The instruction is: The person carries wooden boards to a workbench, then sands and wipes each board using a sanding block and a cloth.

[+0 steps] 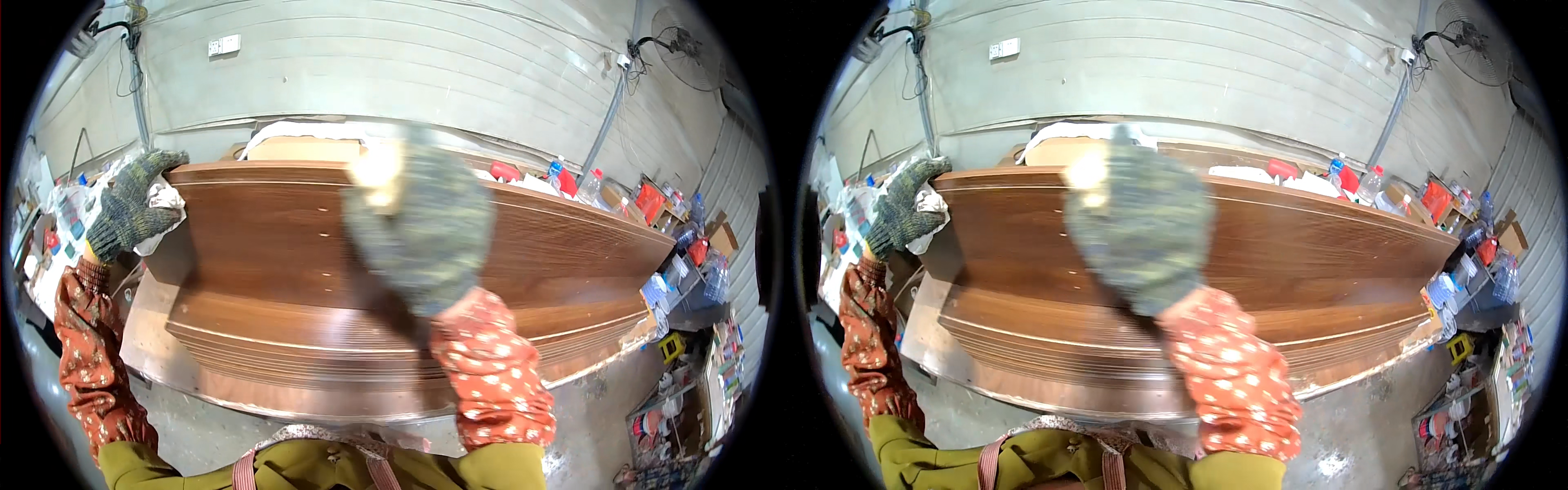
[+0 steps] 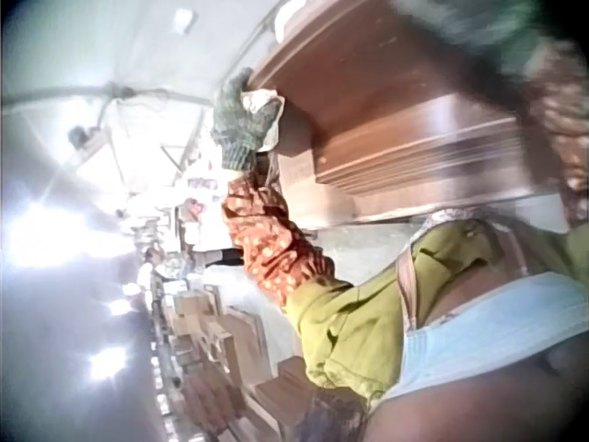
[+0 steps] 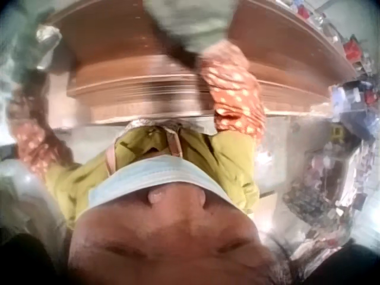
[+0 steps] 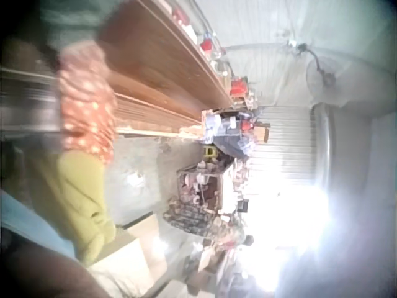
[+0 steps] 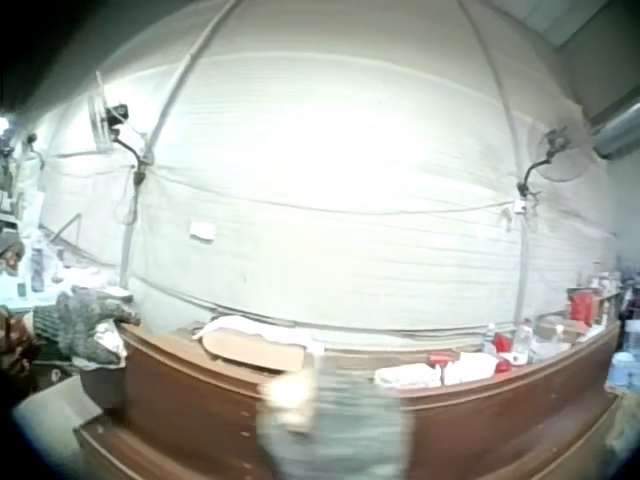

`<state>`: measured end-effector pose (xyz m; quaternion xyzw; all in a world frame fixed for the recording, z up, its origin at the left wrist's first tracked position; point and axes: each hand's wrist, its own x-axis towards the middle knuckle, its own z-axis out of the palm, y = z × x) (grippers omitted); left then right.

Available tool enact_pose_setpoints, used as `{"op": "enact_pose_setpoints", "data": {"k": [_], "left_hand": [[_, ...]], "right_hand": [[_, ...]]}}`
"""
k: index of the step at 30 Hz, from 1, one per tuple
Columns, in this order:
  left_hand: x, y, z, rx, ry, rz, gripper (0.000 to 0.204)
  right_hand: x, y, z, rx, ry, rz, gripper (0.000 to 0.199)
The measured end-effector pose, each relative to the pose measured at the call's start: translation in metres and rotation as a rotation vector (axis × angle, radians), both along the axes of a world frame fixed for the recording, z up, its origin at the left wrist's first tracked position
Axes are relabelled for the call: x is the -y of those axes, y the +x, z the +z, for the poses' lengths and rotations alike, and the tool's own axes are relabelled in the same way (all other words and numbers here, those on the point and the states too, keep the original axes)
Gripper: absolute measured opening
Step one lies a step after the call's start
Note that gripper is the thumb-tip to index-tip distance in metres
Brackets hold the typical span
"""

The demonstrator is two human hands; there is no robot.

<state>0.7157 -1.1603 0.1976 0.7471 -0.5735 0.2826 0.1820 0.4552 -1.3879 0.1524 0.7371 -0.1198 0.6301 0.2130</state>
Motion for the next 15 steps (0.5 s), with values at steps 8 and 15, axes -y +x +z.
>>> {"op": "enact_pose_setpoints", "data": {"k": [8, 15], "left_hand": [[-0.076, 0.081, -0.046, 0.091, -0.123, -0.063, 0.059], [-0.068, 0.095, -0.041, -0.061, -0.026, -0.023, 0.060]], "right_hand": [[-0.066, 0.081, -0.027, -0.205, 0.067, 0.162, 0.062], [-0.062, 0.064, -0.021, -0.143, 0.082, 0.102, 0.063]]}}
